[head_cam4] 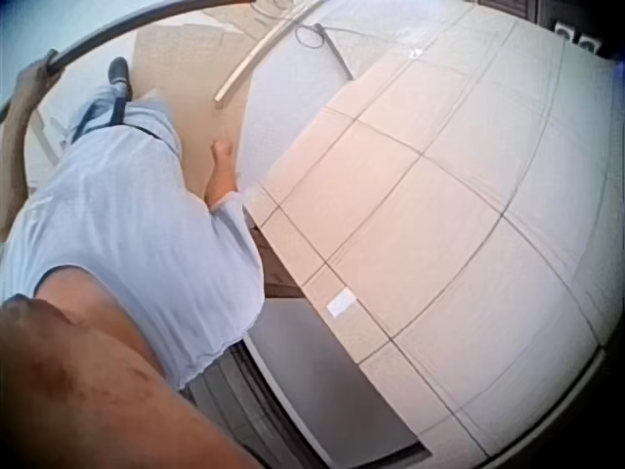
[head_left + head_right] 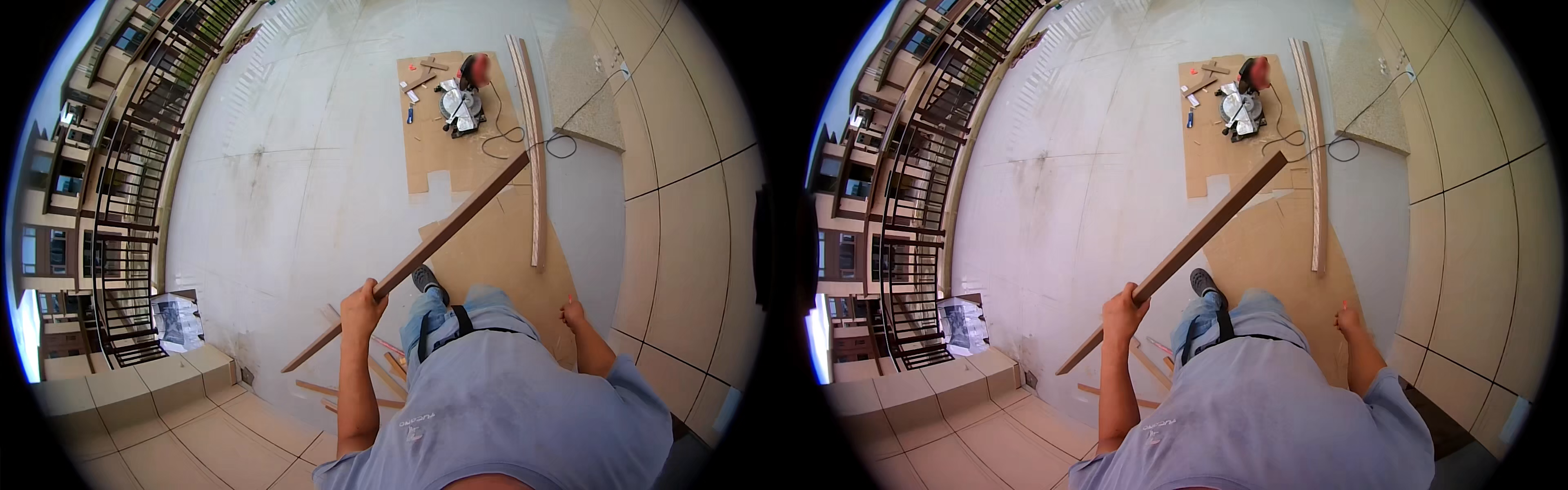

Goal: The person walks to a balcony, positions a wood trim piece on a miter saw, and cuts it. They then carry pieces of wood trim into a room and mark one against a wall corner using a pencil.

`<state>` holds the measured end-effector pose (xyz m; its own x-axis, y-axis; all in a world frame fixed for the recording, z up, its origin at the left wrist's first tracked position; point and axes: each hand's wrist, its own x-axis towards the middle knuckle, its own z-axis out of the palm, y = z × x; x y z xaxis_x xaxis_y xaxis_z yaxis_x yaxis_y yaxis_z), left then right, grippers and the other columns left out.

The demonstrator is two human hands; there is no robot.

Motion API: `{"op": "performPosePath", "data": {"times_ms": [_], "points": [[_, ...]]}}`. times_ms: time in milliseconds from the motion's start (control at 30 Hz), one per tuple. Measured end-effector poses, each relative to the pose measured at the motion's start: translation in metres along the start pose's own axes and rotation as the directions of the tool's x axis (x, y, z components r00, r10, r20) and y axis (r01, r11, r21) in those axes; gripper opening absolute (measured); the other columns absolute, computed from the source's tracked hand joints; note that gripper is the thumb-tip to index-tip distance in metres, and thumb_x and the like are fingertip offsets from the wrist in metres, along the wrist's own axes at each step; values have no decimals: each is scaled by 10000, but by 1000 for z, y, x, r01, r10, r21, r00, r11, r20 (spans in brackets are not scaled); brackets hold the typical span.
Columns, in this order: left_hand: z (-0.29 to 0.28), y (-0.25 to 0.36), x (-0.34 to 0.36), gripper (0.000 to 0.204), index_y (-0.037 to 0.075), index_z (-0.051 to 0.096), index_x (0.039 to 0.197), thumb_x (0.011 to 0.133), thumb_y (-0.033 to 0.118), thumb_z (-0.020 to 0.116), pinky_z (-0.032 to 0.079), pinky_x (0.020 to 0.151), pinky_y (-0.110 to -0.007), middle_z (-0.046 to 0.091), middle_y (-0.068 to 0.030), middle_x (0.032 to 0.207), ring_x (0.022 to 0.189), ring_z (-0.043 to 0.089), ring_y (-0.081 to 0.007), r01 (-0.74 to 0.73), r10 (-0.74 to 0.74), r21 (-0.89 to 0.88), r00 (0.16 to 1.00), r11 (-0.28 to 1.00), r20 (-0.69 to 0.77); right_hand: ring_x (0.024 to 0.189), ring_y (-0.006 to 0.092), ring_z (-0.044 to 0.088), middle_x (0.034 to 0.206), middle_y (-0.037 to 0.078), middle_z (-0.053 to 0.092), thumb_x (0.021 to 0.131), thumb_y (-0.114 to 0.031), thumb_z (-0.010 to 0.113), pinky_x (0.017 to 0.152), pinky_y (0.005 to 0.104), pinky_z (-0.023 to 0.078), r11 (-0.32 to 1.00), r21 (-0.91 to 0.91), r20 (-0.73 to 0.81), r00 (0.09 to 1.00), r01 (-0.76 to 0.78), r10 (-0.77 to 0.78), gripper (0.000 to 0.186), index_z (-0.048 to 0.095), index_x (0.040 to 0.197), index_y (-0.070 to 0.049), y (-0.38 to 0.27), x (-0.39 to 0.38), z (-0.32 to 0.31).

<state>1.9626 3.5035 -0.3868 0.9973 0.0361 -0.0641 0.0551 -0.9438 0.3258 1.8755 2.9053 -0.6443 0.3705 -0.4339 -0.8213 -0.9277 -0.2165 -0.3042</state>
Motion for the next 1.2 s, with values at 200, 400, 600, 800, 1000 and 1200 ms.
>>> {"op": "performPosePath", "data": {"times_ms": [200, 400, 600, 800, 1000, 1200], "points": [[-79, -42, 235, 309, 70, 511, 913, 823, 133, 800, 516, 594, -429, 655, -91, 734, 690, 664, -306, -296, 283, 115, 951, 948, 122, 457, 164, 509, 620, 97, 607, 944, -180, 565, 415, 338, 375, 985, 175, 92, 995, 9, -25, 206, 651, 835, -27, -67, -92, 116], [-79, -55, 443, 305, 68, 507, 992, 833, 59, 767, 510, 606, -426, 645, -90, 735, 701, 654, -306, -532, 515, -34, 801, 846, 306, 458, 170, 561, 595, 103, 630, 900, -165, 582, 417, 325, 408, 987, 156, 143, 987, 48, -71, 203, 689, 877, 6, -170, -76, 239], [-63, -30, 643, 169, 69, 602, 872, 830, 68, 765, 511, 620, -415, 642, -75, 732, 717, 648, -292, -680, 683, -164, 628, 715, 374, 480, 151, 544, 647, 106, 642, 957, -224, 529, 431, 305, 402, 929, 351, 192, 980, -119, 53, 313, 698, 1013, 34, -362, 18, 312], [-48, 20, 803, 187, 88, 612, 920, 826, 111, 772, 538, 667, -423, 649, -84, 768, 745, 655, -304, -837, 814, -232, 353, 495, 462, 534, 103, 529, 675, 59, 640, 1032, -196, 511, 506, 271, 427, 764, 615, 55, 955, 197, -291, 273, 688, 1061, 9, -627, 10, 305], [22, -34, 967, 159, 81, 623, 1011, 879, 103, 709, 536, 785, -468, 693, -129, 879, 904, 682, -344, -847, 568, -109, 248, 520, 785, 538, 88, 522, 651, 36, 614, 1053, -181, 527, 523, 263, 425, 710, 665, -85, 968, 231, -235, 243, 691, 1080, -4, -719, -21, 287], [162, -9, 1093, 85, 88, 603, 972, 891, 83, 631, 515, 833, -454, 690, -128, 861, 897, 675, -342, -922, 697, -258, 17, 289, 717, 570, 101, 586, 632, 40, 584, 1047, -116, 515, 541, 282, 460, 800, 580, -193, 980, 152, -46, 210, 683, 1098, -1, -775, -11, 249]]}}
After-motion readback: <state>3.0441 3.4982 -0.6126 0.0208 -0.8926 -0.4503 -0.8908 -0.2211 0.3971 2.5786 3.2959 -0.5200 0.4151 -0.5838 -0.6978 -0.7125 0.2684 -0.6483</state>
